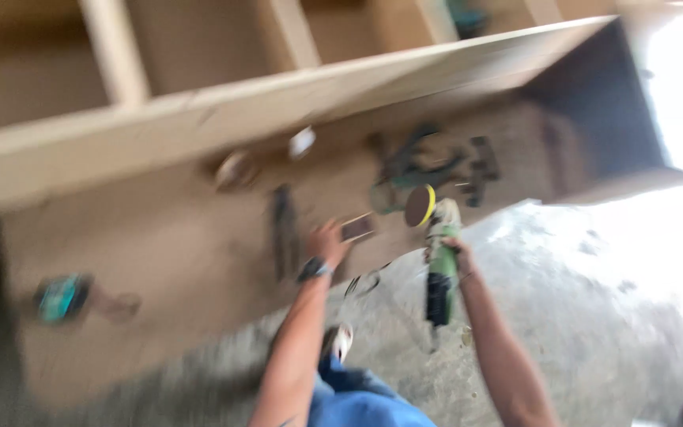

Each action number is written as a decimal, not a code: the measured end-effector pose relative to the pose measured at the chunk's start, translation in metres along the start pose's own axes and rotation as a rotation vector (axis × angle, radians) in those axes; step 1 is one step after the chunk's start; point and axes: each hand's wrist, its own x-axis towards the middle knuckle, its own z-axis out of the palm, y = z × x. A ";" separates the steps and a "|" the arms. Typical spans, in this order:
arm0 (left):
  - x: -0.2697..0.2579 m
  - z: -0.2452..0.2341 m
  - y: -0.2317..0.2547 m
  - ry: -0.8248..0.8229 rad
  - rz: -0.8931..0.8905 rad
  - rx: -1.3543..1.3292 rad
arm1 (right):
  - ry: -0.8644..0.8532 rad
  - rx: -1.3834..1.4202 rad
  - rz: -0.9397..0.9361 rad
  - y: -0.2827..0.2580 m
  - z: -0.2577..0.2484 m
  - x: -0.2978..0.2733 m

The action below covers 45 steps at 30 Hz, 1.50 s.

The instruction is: A person prepares an angle grinder with a sanding disc, sands a wooden drawer front, cuts a piece of sandpaper with scissors, and then hand-sands the wood.

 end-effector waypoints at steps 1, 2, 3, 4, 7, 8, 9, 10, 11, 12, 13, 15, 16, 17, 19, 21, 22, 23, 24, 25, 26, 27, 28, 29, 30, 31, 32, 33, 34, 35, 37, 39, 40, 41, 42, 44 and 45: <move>-0.012 -0.012 0.003 0.001 0.073 0.014 | 0.020 0.040 -0.060 -0.012 0.011 -0.028; -0.019 -0.024 0.003 0.287 0.186 -0.018 | 0.065 0.201 -0.101 -0.015 0.019 -0.058; -0.022 -0.037 0.000 0.568 0.299 -0.078 | 0.103 0.364 -0.145 -0.019 0.030 -0.084; -0.015 -0.031 -0.013 0.552 0.376 -0.080 | 0.123 0.414 -0.200 -0.019 0.023 -0.101; 0.001 -0.028 -0.035 0.666 0.304 0.215 | 0.216 0.805 -0.406 -0.029 0.005 -0.155; -0.002 -0.033 -0.037 0.584 0.178 0.268 | 0.271 0.920 -0.481 -0.033 0.002 -0.175; -0.001 -0.039 -0.042 0.504 0.051 0.323 | 0.325 1.037 -0.555 -0.037 0.001 -0.193; -0.001 -0.036 -0.034 0.506 0.084 0.331 | 0.327 1.065 -0.574 -0.046 -0.002 -0.213; 0.001 -0.033 -0.027 0.558 0.044 0.317 | 0.430 0.985 -0.638 -0.055 -0.005 -0.231; 0.002 -0.031 -0.022 0.605 0.002 0.307 | 0.539 0.905 -0.691 -0.062 -0.009 -0.248; 0.011 -0.036 0.005 0.604 0.035 0.320 | 0.549 0.937 -0.700 -0.067 -0.017 -0.252; 0.024 -0.037 0.056 0.509 0.073 0.036 | 0.570 0.938 -0.829 -0.080 -0.035 -0.259; 0.043 -0.027 0.085 0.504 0.092 0.047 | 0.578 0.957 -0.833 -0.084 -0.043 -0.252; 0.061 -0.016 0.115 0.540 0.280 -0.004 | 0.605 0.983 -0.838 -0.088 -0.051 -0.245; 0.087 -0.004 0.200 0.571 0.483 -0.053 | 0.632 1.022 -0.848 -0.107 -0.067 -0.231; 0.106 0.000 0.303 0.134 0.433 -0.182 | 0.659 0.988 -0.879 -0.127 -0.080 -0.209; 0.111 0.002 0.347 0.132 0.442 -0.169 | 0.661 1.005 -0.877 -0.136 -0.086 -0.199; 0.116 0.006 0.393 0.006 0.408 -0.274 | 0.694 0.989 -0.906 -0.146 -0.092 -0.190; 0.124 0.008 0.446 -0.121 0.378 -0.375 | 0.727 0.979 -0.940 -0.162 -0.098 -0.180; 0.139 0.019 0.483 -0.123 0.393 -0.359 | 0.728 1.002 -0.944 -0.178 -0.106 -0.169; 0.152 0.033 0.515 -0.184 0.356 -0.469 | 0.758 0.992 -0.946 -0.188 -0.114 -0.158; 0.164 0.047 0.547 -0.245 0.315 -0.579 | 0.788 0.982 -0.947 -0.198 -0.122 -0.148; 0.177 0.061 0.569 -0.256 0.318 -0.559 | 0.799 1.001 -0.940 -0.210 -0.131 -0.143; 0.190 0.074 0.589 -0.299 0.222 -0.642 | 0.797 0.996 -0.941 -0.222 -0.138 -0.138; 0.203 0.089 0.613 -0.341 0.127 -0.730 | 0.794 0.987 -0.950 -0.237 -0.148 -0.133; 0.231 0.113 0.618 -0.350 0.134 -0.716 | 0.804 1.002 -0.951 -0.253 -0.160 -0.130; 0.257 0.134 0.618 -0.342 0.071 -0.734 | 0.816 0.953 -0.937 -0.266 -0.170 -0.127; 0.284 0.155 0.617 -0.334 0.007 -0.751 | 0.827 0.904 -0.923 -0.278 -0.177 -0.123; 0.268 0.147 0.631 -0.340 0.005 -0.743 | 0.835 0.910 -0.919 -0.292 -0.191 -0.120; 0.251 0.139 0.643 -0.304 0.005 -0.773 | 0.809 0.886 -0.929 -0.306 -0.204 -0.116; 0.233 0.127 0.656 -0.273 -0.002 -0.804 | 0.788 0.858 -0.936 -0.333 -0.225 -0.113; 0.229 0.120 0.666 -0.217 0.011 -0.798 | 0.777 0.802 -0.915 -0.364 -0.242 -0.113; 0.237 0.124 0.664 -0.219 0.001 -0.790 | 0.783 0.804 -0.903 -0.366 -0.257 -0.101; 0.244 0.127 0.661 -0.222 0.001 -0.777 | 0.779 0.760 -0.894 -0.368 -0.271 -0.089; 0.251 0.129 0.662 -0.222 0.006 -0.775 | 0.771 0.709 -0.895 -0.374 -0.287 -0.079; 0.241 0.123 0.666 -0.216 0.005 -0.797 | 0.747 0.686 -0.905 -0.385 -0.294 -0.079; 0.237 0.121 0.669 -0.209 0.009 -0.816 | 0.722 0.669 -0.917 -0.391 -0.298 -0.079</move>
